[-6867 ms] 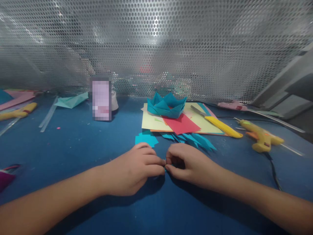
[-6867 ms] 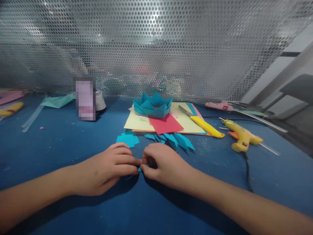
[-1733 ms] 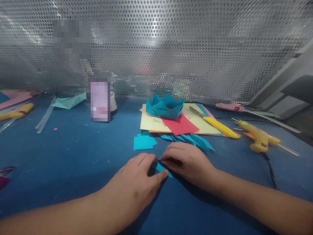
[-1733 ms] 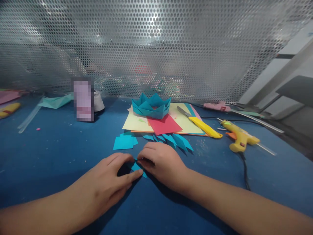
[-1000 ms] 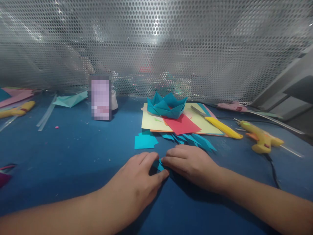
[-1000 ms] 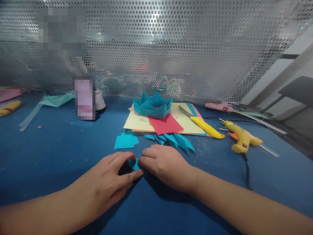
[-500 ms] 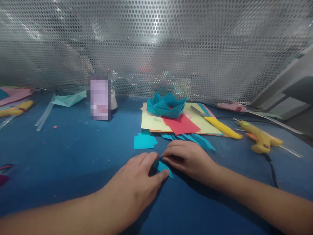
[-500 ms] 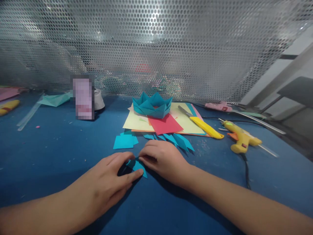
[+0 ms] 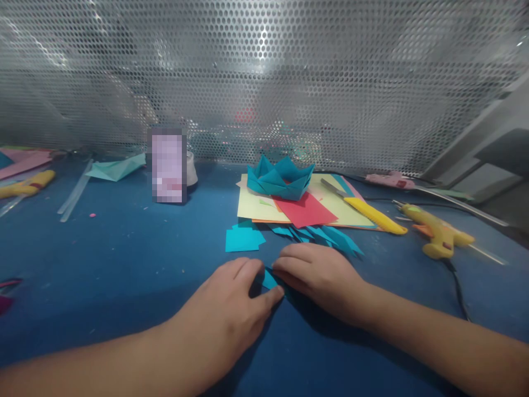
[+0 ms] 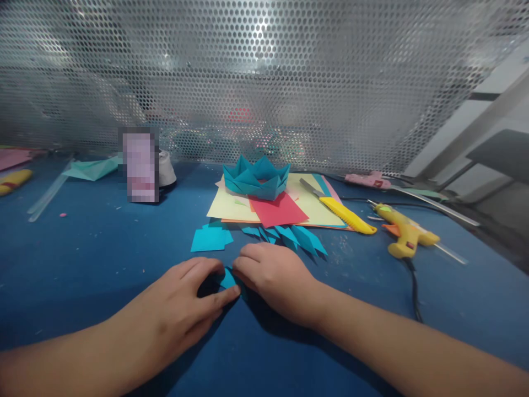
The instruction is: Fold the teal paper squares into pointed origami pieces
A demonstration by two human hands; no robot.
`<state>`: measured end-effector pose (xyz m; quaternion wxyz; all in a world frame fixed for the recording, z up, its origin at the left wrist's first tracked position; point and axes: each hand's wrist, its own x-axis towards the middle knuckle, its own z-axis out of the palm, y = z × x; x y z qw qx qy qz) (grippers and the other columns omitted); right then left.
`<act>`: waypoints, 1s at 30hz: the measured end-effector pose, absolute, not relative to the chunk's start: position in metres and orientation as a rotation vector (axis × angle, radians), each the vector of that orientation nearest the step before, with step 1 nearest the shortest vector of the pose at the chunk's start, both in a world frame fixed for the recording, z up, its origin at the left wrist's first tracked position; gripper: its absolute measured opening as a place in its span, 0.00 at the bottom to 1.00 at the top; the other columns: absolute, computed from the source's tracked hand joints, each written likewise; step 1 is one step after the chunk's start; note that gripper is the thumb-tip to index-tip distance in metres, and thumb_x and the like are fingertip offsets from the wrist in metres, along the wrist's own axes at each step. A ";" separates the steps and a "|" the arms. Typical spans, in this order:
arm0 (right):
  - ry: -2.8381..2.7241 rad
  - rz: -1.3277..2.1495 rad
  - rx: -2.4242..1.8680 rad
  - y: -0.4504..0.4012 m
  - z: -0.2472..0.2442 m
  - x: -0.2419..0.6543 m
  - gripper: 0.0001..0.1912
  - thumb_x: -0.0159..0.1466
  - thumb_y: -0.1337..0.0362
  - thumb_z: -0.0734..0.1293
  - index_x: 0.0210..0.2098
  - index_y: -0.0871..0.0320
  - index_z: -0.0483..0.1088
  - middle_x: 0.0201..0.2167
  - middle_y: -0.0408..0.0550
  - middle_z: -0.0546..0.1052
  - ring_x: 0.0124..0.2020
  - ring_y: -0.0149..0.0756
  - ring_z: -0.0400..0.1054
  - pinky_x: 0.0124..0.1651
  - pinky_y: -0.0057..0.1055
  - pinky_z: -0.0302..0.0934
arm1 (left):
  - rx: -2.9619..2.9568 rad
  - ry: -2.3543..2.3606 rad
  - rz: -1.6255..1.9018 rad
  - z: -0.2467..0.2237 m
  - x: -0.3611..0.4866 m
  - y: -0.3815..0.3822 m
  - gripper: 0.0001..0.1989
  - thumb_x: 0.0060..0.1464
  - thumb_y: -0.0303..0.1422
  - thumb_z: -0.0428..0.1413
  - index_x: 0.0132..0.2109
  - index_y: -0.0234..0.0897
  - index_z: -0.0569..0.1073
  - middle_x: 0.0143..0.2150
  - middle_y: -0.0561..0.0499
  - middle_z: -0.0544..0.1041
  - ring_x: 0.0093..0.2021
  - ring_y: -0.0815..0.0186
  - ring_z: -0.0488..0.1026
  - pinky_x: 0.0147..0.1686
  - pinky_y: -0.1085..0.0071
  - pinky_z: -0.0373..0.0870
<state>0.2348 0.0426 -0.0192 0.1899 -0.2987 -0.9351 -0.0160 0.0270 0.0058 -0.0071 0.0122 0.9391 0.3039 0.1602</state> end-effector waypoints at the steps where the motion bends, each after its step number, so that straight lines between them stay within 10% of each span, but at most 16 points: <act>1: -2.648 -0.062 -0.816 0.042 -0.018 0.236 0.16 0.70 0.66 0.55 0.36 0.61 0.73 0.30 0.50 0.75 0.30 0.34 0.68 0.31 0.28 0.60 | 2.927 0.946 0.504 -0.008 0.027 0.006 0.16 0.56 0.23 0.49 0.49 0.36 0.73 0.37 0.41 0.71 0.40 0.53 0.70 0.33 0.54 0.74; 30: -2.871 -0.161 -0.558 0.046 -0.008 0.243 0.16 0.69 0.72 0.53 0.44 0.65 0.72 0.34 0.53 0.75 0.31 0.38 0.65 0.33 0.32 0.61 | 2.937 0.936 0.573 -0.013 0.025 0.007 0.14 0.57 0.24 0.49 0.48 0.36 0.73 0.38 0.40 0.71 0.40 0.53 0.70 0.33 0.54 0.75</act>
